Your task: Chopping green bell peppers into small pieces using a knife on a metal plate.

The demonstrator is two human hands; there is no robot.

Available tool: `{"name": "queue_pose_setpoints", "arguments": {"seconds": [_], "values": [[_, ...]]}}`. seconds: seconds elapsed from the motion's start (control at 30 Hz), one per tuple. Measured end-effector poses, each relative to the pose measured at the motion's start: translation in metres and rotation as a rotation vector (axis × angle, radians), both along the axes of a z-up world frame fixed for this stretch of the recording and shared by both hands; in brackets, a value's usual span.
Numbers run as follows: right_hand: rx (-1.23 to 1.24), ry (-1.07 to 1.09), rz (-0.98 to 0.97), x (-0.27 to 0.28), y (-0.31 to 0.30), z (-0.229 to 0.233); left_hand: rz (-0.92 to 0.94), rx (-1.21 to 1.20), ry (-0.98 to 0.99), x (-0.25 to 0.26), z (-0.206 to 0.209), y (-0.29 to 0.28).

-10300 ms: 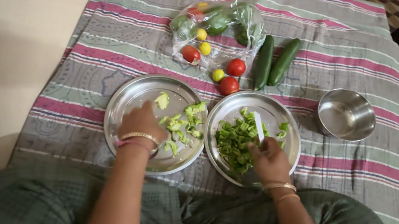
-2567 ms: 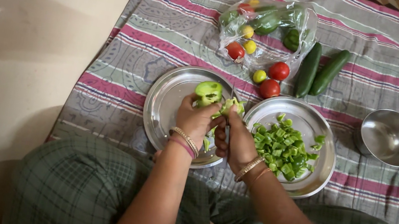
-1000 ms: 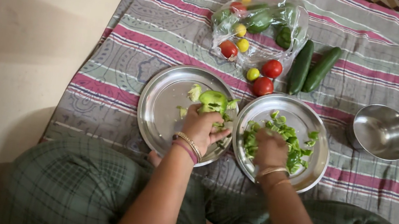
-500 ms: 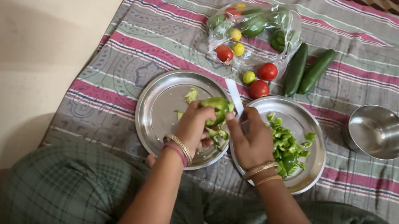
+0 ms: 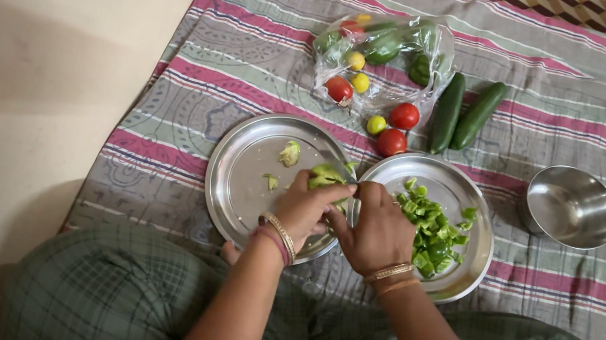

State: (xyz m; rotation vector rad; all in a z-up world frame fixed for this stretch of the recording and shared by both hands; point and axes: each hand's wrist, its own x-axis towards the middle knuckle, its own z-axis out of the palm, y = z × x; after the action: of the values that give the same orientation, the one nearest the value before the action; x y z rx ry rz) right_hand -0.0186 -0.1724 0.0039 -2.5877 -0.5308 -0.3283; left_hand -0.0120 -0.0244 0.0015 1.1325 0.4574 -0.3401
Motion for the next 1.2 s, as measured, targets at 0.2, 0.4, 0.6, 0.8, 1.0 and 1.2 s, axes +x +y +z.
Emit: {"name": "queue_pose_setpoints", "arguments": {"seconds": [0.2, 0.4, 0.6, 0.8, 1.0, 1.2], "values": [[-0.068, 0.093, -0.137, -0.005, -0.003, -0.015, 0.243, -0.082, -0.205, 0.007, -0.063, -0.035], [-0.095, 0.184, -0.279, -0.019, -0.029, -0.041, 0.225, -0.31, -0.022, -0.003, -0.082, -0.077], [0.161, 0.237, -0.268, -0.016, -0.069, -0.045, 0.091, -0.168, -0.212, 0.0, -0.074, -0.103], [0.859, 0.798, -0.074, -0.002, -0.12, -0.055, -0.2, -0.412, -0.121, 0.02, -0.095, -0.083], [0.89, 0.966, -0.186, -0.013, -0.114, -0.05, -0.111, 0.128, -0.406, 0.002, -0.088, -0.099], [0.669, 0.742, -0.275, -0.019, -0.104, -0.066, 0.016, 0.536, -0.508, -0.013, -0.083, -0.113]]}}
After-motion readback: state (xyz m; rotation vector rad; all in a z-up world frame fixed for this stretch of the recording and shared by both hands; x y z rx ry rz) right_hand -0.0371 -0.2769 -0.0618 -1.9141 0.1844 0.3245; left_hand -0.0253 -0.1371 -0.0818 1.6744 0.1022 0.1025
